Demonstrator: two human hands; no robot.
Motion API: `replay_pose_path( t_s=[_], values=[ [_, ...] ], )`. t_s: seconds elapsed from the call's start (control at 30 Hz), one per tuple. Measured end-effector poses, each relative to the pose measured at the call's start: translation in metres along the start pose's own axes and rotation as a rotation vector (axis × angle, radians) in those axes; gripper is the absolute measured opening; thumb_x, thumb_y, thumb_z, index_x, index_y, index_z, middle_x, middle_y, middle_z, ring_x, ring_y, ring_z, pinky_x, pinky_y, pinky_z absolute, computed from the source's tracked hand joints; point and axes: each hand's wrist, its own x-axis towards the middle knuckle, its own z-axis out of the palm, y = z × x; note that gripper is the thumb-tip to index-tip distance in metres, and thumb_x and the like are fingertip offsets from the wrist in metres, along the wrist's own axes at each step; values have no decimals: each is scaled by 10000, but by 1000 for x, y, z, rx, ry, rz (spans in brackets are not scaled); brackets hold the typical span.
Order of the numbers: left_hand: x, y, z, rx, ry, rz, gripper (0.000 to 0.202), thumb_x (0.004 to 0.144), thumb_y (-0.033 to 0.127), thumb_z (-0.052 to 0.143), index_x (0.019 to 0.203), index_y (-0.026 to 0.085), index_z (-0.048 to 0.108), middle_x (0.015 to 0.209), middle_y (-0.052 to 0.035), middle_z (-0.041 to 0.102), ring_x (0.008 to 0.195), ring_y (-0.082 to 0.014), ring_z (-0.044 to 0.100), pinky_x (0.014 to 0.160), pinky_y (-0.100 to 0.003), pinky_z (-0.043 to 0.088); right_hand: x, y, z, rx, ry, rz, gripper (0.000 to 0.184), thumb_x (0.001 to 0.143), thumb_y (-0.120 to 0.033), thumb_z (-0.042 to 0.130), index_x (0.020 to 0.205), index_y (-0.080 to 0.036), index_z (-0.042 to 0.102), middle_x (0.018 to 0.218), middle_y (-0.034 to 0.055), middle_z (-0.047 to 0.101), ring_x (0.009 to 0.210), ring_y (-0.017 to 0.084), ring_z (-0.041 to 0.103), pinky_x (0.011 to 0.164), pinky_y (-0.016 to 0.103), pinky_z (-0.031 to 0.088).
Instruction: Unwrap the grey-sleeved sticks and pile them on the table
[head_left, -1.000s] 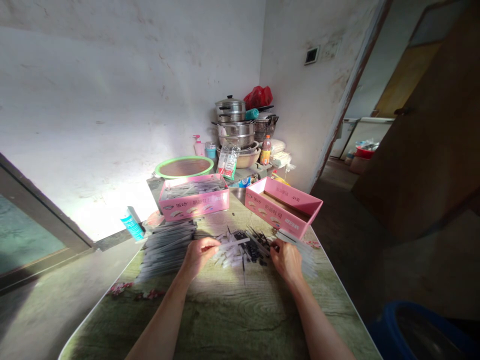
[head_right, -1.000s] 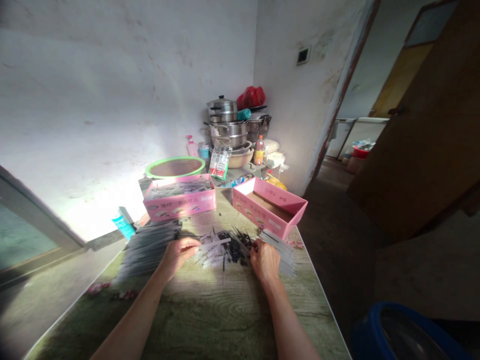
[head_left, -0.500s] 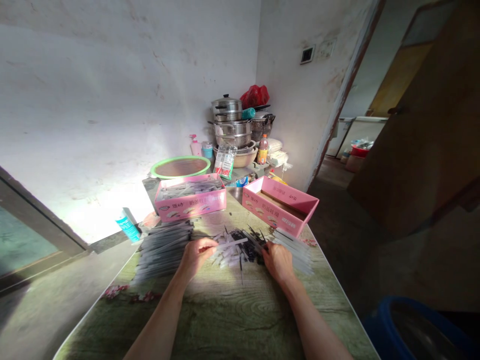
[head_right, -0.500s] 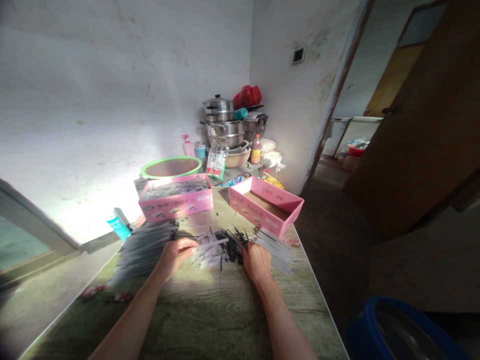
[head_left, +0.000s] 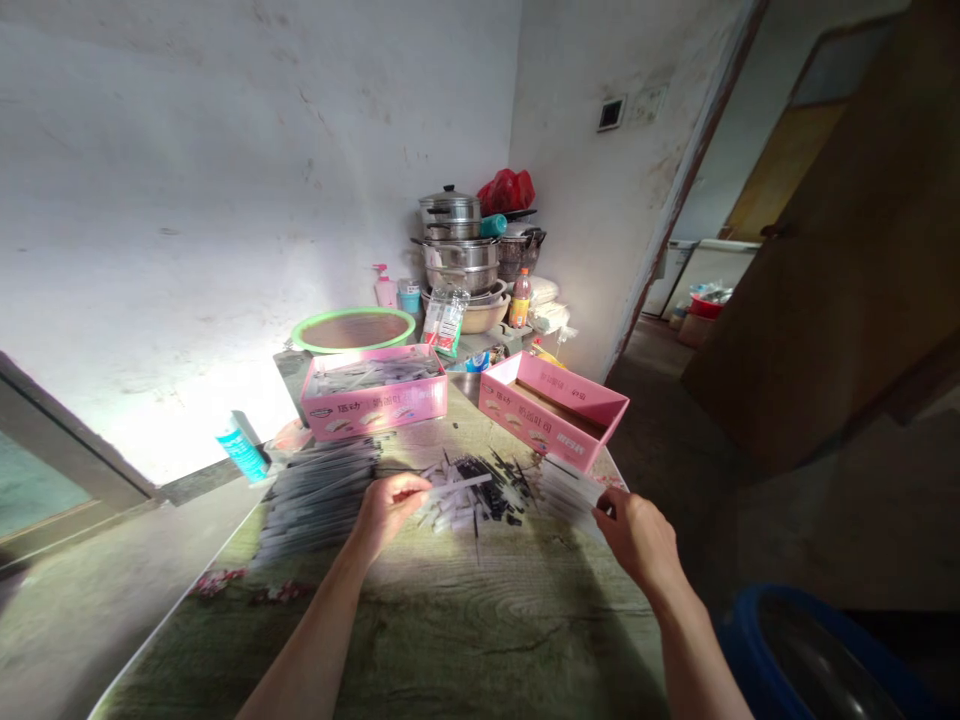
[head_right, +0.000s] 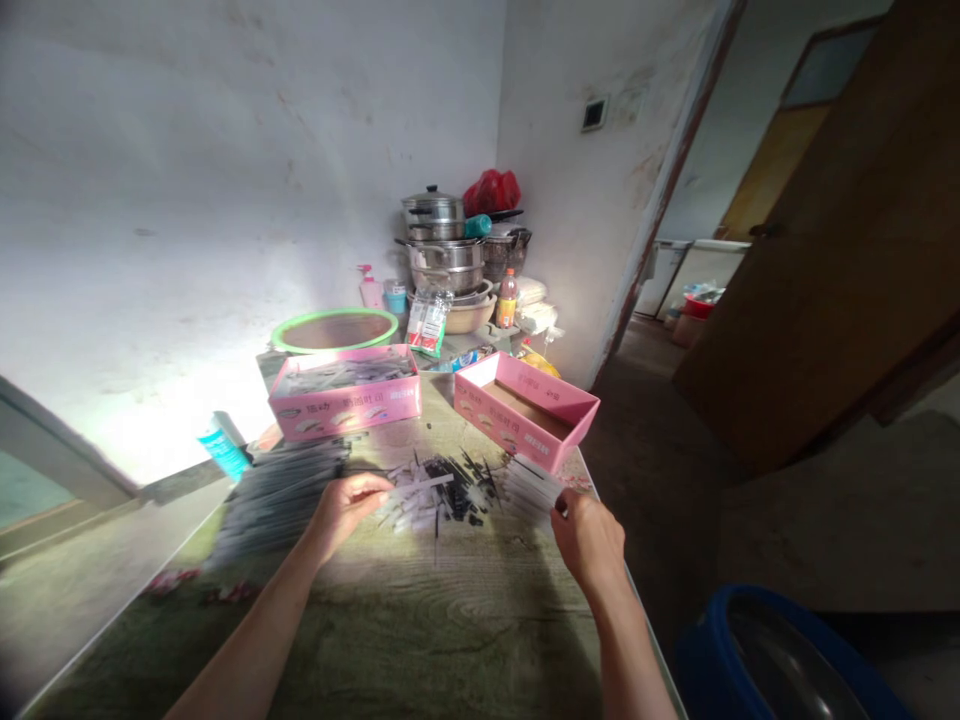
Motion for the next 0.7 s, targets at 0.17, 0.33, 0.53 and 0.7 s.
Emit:
replay_pose_path(
  t_s=[0.17, 0.33, 0.53, 0.7],
  values=[
    [2, -4, 0, -10, -2, 19, 217, 701, 357, 731, 818, 177, 760, 775, -47, 757, 725, -212, 694, 715, -327, 533, -20, 18, 24, 21, -79, -82, 176, 880, -272, 540, 848, -249, 712, 805, 47, 746, 769, 212, 686, 595, 260, 342],
    [1, -2, 1, -14, -3, 7, 200, 702, 322, 713, 821, 171, 765, 794, -55, 772, 732, -208, 697, 703, -303, 523, -25, 28, 36, -58, -101, -88, 158, 882, -257, 556, 888, -243, 713, 824, 56, 753, 807, 219, 698, 608, 257, 356],
    [-1, 4, 0, 4, -9, -25, 253, 687, 340, 700, 839, 148, 763, 832, -79, 787, 768, -224, 710, 729, -300, 531, -17, 23, 34, -25, -37, -69, 209, 918, -325, 532, 974, -251, 719, 823, 60, 761, 820, 216, 715, 613, 250, 381],
    [0, 3, 0, 2, -11, -19, 275, 679, 344, 691, 842, 137, 768, 828, -89, 786, 765, -231, 711, 722, -302, 538, 12, 12, 29, 14, 103, 1, 274, 944, -305, 486, 1077, -236, 715, 917, 75, 772, 865, 224, 719, 633, 256, 399]
  ],
)
